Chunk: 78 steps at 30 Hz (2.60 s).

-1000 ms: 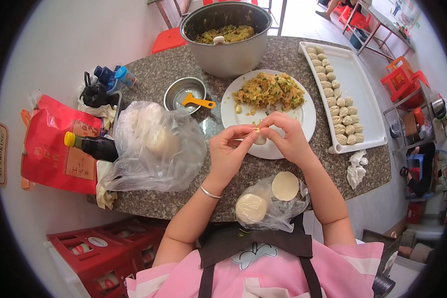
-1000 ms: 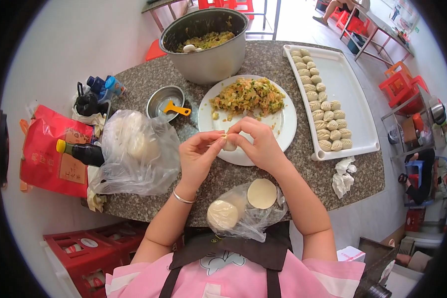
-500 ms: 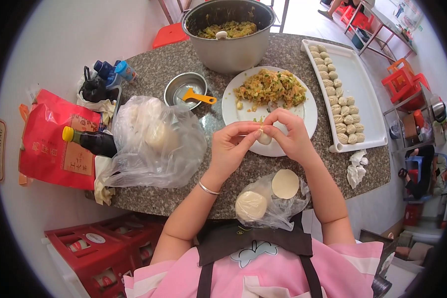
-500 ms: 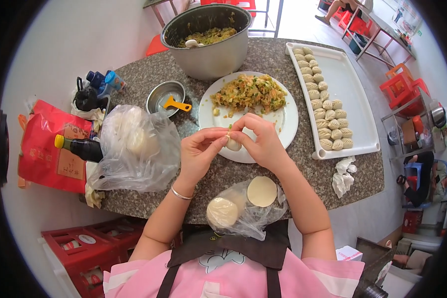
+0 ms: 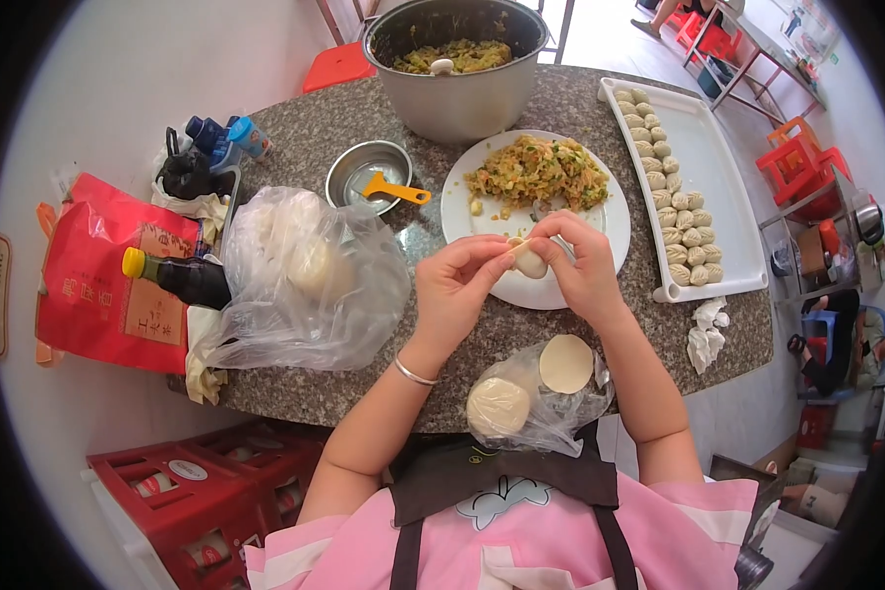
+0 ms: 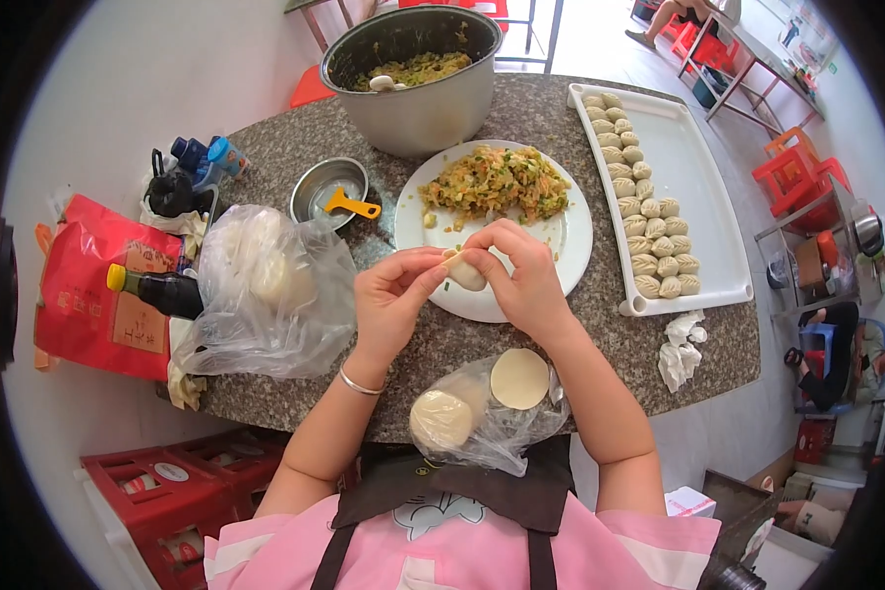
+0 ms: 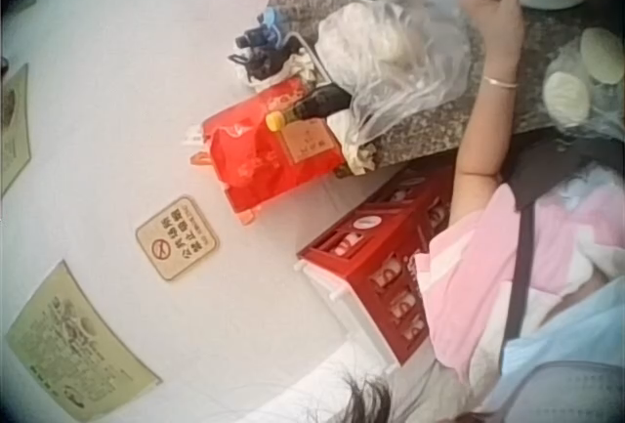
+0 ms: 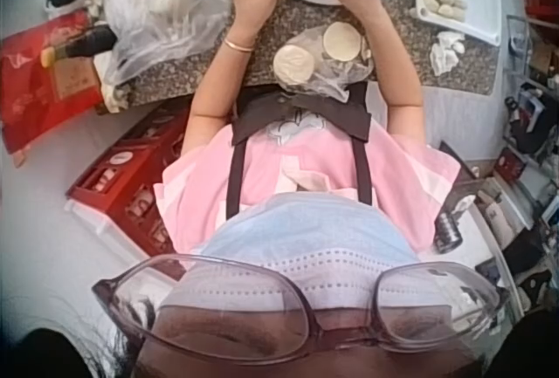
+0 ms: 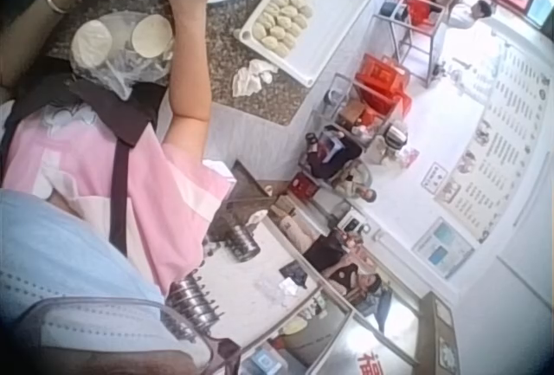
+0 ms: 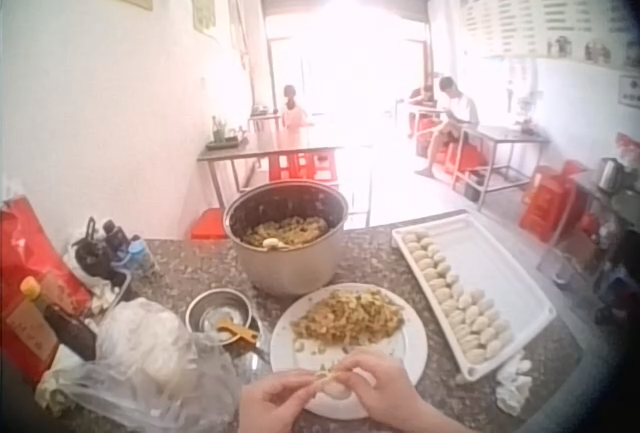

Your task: The person is preparing and folding dumplings by placing filling on a wrapper and pinching it shut.

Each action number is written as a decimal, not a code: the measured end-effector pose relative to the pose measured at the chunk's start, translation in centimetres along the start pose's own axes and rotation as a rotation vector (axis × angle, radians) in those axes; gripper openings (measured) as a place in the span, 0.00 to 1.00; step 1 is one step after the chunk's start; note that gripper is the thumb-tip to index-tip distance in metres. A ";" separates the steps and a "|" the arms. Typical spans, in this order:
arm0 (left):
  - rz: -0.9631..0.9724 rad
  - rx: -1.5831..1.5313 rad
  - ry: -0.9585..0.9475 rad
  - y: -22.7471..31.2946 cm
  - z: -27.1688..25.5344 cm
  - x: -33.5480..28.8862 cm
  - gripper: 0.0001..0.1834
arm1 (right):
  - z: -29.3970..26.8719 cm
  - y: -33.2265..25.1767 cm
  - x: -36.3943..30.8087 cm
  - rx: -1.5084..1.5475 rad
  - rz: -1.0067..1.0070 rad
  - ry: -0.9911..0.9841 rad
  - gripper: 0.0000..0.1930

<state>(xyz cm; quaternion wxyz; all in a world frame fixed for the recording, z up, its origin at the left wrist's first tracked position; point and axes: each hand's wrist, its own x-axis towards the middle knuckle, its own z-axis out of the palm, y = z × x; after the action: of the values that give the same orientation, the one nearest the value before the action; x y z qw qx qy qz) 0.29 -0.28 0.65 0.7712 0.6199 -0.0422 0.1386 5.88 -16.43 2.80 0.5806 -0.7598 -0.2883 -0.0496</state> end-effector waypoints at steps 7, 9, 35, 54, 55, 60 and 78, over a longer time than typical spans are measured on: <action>0.023 0.045 -0.070 0.2 0.0 0.0 0.06 | -0.8 -0.3 0.4 0.010 0.041 -0.150 0.04; -0.021 0.025 -0.059 0.2 0.1 -0.1 0.07 | -0.6 -0.4 0.2 -0.021 0.013 -0.131 0.04; -0.048 -0.030 -0.010 -0.8 0.2 -0.3 0.07 | 0.4 0.0 -0.2 -0.087 -0.065 -0.059 0.04; -0.255 -0.254 -0.045 -1.1 0.2 -0.3 0.06 | 1.0 0.1 -0.4 -0.096 -0.022 -0.035 0.05; -0.276 -0.256 -0.075 -1.0 0.2 -0.3 0.07 | 1.0 -0.1 -0.4 -0.097 -0.022 -0.035 0.05; -0.367 -0.339 -0.109 -0.1 0.1 0.0 0.11 | 0.8 -0.1 -0.2 -0.204 -0.094 0.032 0.05; -0.654 -0.771 -0.287 0.3 -1.4 0.4 0.20 | -2.0 1.1 0.3 0.166 0.020 -0.183 0.09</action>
<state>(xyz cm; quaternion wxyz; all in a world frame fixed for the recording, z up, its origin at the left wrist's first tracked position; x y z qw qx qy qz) 0.44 1.22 0.65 0.9328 0.2847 0.0003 -0.2210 7.24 -18.33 2.61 0.6134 -0.7132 -0.3357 0.0496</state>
